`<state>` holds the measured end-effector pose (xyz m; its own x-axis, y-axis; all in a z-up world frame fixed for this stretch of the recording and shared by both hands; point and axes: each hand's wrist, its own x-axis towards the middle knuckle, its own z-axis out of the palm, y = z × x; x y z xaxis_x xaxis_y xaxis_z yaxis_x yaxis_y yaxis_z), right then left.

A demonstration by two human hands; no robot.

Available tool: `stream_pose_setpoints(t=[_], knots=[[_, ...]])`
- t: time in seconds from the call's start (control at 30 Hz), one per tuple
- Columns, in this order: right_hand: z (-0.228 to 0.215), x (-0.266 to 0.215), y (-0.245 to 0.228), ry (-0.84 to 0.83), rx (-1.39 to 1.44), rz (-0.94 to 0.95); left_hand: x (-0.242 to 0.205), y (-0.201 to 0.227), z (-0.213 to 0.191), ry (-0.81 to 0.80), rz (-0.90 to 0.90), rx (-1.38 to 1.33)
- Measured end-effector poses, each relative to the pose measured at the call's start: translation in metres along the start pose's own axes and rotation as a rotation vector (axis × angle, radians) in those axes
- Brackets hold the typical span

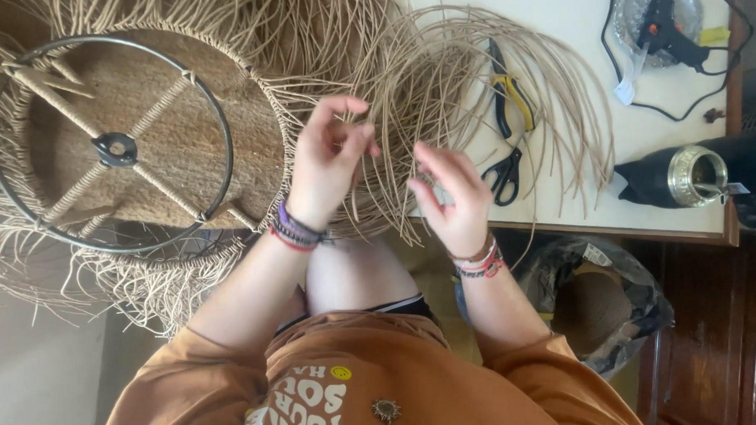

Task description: Weaving straw strands onto a circular frame to create a decorative item.

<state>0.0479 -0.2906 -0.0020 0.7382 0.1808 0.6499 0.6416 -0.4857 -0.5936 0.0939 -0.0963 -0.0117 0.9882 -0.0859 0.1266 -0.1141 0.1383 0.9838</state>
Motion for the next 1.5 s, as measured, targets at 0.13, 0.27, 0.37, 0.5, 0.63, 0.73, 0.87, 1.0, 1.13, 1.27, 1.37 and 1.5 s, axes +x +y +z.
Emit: stream_pose_setpoints(t=[0.13,0.27,0.37,0.5,0.63,0.73,0.87,1.0,1.13,1.27,1.37,1.5], knots=[[0.017,-0.02,-0.015,0.021,0.085,-0.039,-0.052,0.003,0.014,0.018,-0.396,-0.687],[0.022,-0.015,-0.026,0.031,0.108,-0.108,-0.096,-0.007,0.007,-0.02,-0.617,-0.936],[0.027,-0.016,-0.027,-0.032,0.051,-0.177,-0.128,-0.014,0.0,-0.153,-0.639,-0.897],[0.029,-0.02,-0.045,-0.12,0.159,-0.165,-0.141,-0.012,-0.014,-0.333,-0.638,-0.688],[0.022,-0.037,-0.064,-0.107,0.258,-0.111,-0.135,-0.053,-0.021,-0.246,-0.637,-0.663],[0.01,-0.067,-0.069,-0.264,0.528,0.086,-0.127,-0.042,-0.018,-0.254,-0.542,-0.918],[-0.021,-0.099,-0.058,-0.326,0.632,0.371,-0.123,-0.029,-0.039,-0.025,-0.511,-0.915],[-0.057,-0.116,-0.045,-0.382,0.346,0.533,-0.121,-0.003,-0.063,0.035,-0.349,-0.83],[-0.046,-0.112,-0.048,-0.301,0.467,0.555,-0.146,0.007,-0.046,0.038,-0.234,-0.612],[-0.012,-0.073,-0.091,-0.255,0.652,0.392,-0.193,-0.025,-0.015,-0.172,-0.287,-0.275],[0.008,-0.067,-0.097,-0.246,0.649,0.401,-0.214,-0.039,-0.013,-0.299,-0.321,-0.092],[0.021,-0.076,-0.098,-0.348,0.72,0.414,-0.217,-0.038,-0.022,-0.482,-0.388,0.121]])
